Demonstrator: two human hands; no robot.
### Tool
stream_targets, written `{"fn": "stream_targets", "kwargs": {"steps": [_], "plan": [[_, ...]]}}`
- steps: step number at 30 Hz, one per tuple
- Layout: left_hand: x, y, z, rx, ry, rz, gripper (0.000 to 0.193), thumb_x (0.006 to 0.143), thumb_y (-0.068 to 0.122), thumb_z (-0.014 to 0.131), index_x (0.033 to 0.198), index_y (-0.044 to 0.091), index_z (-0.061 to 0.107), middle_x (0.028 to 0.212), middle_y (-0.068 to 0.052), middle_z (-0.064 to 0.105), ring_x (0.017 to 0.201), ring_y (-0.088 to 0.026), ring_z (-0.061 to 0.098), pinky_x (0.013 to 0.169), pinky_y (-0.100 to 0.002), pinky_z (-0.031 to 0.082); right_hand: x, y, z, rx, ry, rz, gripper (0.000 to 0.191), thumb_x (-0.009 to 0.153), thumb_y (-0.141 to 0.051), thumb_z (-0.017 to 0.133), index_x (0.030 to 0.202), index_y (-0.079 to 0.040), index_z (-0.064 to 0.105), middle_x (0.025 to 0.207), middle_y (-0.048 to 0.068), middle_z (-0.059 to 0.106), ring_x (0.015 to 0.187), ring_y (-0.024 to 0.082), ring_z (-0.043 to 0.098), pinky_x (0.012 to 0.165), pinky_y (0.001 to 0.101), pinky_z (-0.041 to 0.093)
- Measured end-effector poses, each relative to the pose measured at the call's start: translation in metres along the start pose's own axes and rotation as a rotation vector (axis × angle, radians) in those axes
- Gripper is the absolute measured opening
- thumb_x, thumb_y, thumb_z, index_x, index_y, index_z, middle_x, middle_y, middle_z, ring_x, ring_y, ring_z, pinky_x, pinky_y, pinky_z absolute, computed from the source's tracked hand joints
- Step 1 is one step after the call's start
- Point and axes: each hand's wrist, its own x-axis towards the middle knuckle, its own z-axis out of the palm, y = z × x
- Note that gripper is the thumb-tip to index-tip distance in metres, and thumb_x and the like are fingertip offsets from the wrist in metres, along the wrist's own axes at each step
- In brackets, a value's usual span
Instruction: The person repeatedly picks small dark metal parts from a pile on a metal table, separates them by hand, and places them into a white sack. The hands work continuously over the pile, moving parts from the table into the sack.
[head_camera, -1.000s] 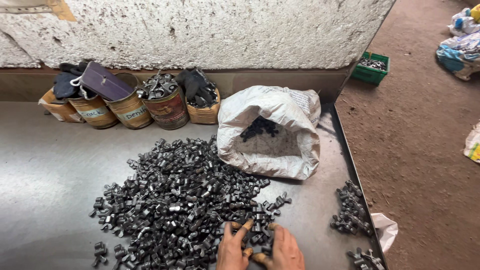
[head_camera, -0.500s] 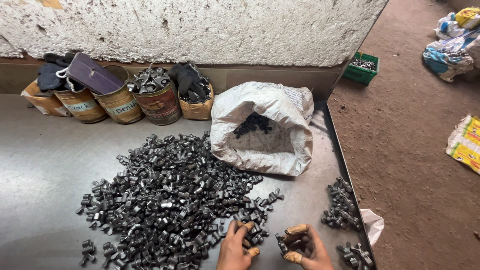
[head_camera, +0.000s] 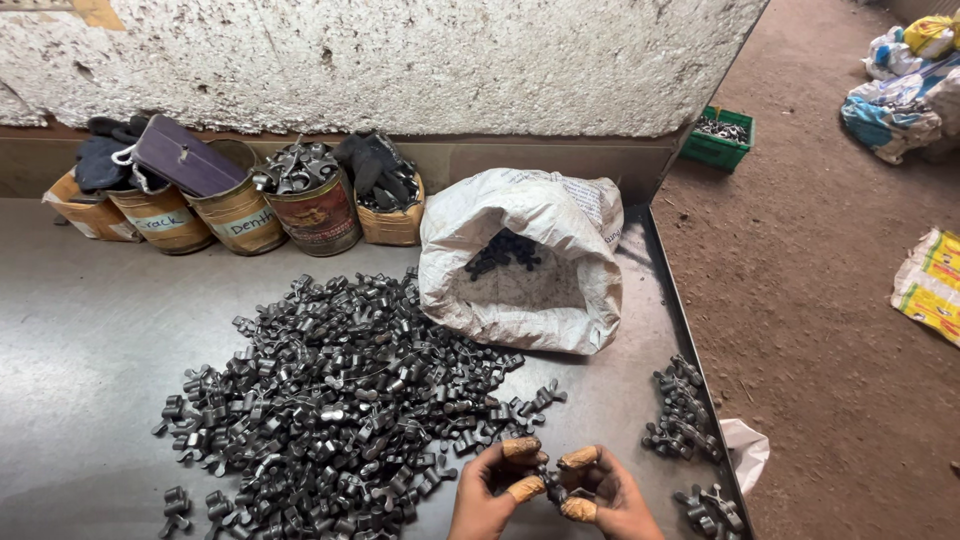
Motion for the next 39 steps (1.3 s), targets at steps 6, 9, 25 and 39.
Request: {"fn": "stream_targets", "kwargs": {"steps": [6, 9, 25, 39], "plan": [[-0.007, -0.007, -0.005, -0.138, 0.039, -0.066, 0.05, 0.072, -0.012, 0.081, 0.12, -0.003, 0.066, 0.103, -0.015, 0.077, 0.092, -0.022, 0.074, 0.081, -0.037, 0.065, -0.008, -0.025, 0.009, -0.024, 0.023, 0.017, 0.055, 0.075, 0.011, 0.079, 0.125, 0.004, 0.058, 0.112, 0.02, 0.07, 0.107, 0.028, 0.07, 0.092, 0.0417, 0.06], [-0.011, -0.009, -0.003, -0.175, 0.048, -0.069, 0.05, 0.072, -0.013, 0.081, 0.119, -0.004, 0.066, 0.102, -0.016, 0.076, 0.092, -0.023, 0.074, 0.08, -0.039, 0.066, -0.009, -0.038, 0.013, -0.086, 0.018, 0.038, 0.051, 0.076, 0.011, 0.078, 0.123, 0.005, 0.059, 0.113, 0.021, 0.072, 0.108, 0.027, 0.07, 0.094, 0.0403, 0.06], [-0.007, -0.035, -0.009, -0.092, -0.122, -0.059, 0.048, 0.07, -0.006, 0.09, 0.113, -0.001, 0.07, 0.101, -0.005, 0.075, 0.094, -0.012, 0.072, 0.086, -0.029, 0.061, -0.004, -0.001, 0.007, 0.435, -0.049, 0.27, 0.043, 0.094, -0.016, 0.067, 0.13, 0.003, 0.052, 0.106, 0.013, 0.07, 0.087, 0.02, 0.07, 0.066, 0.0313, 0.058], [-0.006, -0.036, -0.006, 0.228, 0.146, -0.067, 0.034, 0.071, 0.011, 0.094, 0.097, 0.002, 0.074, 0.085, -0.004, 0.077, 0.075, -0.011, 0.069, 0.068, -0.029, 0.055, -0.001, -0.006, 0.017, 0.325, -0.077, 0.32, 0.035, 0.094, -0.024, 0.07, 0.118, 0.0, 0.063, 0.083, 0.013, 0.073, 0.061, 0.015, 0.067, 0.048, 0.0269, 0.052]]}}
